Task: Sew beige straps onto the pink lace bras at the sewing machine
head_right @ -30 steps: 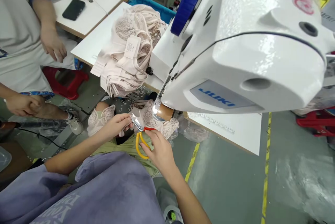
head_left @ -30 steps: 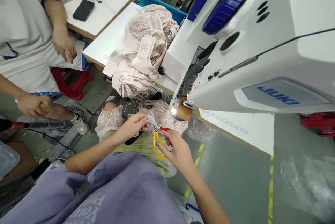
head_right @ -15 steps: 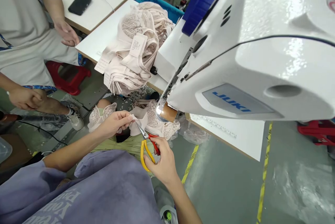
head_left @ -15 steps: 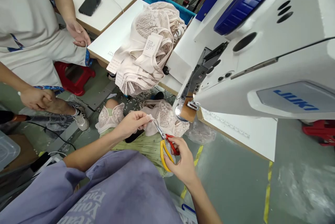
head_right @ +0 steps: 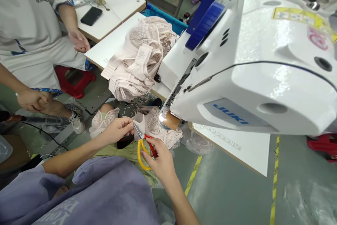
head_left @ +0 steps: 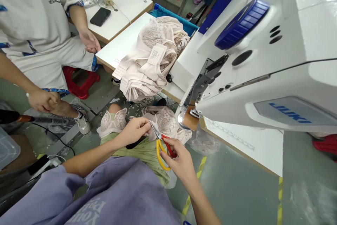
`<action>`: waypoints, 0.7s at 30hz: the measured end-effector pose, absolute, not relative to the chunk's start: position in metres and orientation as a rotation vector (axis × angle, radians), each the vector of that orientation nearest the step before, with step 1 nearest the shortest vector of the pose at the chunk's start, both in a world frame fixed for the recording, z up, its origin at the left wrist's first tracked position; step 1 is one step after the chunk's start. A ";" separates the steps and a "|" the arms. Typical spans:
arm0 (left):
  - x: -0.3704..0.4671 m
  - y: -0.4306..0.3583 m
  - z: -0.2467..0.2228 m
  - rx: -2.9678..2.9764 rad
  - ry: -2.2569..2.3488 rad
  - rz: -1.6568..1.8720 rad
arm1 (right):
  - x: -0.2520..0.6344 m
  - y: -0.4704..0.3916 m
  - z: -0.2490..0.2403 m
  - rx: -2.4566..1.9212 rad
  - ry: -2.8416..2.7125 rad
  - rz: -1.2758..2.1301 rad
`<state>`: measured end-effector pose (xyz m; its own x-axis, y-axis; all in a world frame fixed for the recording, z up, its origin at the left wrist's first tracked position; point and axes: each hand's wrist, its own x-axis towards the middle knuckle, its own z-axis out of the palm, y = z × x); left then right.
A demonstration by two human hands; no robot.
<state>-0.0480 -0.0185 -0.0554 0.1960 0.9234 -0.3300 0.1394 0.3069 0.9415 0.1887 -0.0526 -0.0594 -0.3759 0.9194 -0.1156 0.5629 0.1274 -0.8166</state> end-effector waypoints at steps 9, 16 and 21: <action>-0.045 -0.016 -0.054 0.858 1.210 0.913 | 0.213 -0.060 -0.046 -1.576 -1.896 1.101; -0.040 -0.010 -0.064 0.619 1.119 0.980 | 0.291 -0.033 -0.043 -1.974 -1.882 0.845; -0.039 -0.007 -0.059 0.659 1.029 0.792 | 0.343 0.043 -0.046 -2.269 -1.930 0.370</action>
<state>-0.0387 -0.0069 -0.0590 0.2958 0.8236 -0.4839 -0.2572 0.5565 0.7900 0.3434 0.0428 -0.0463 0.1470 0.9845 -0.0959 0.9501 -0.1675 -0.2631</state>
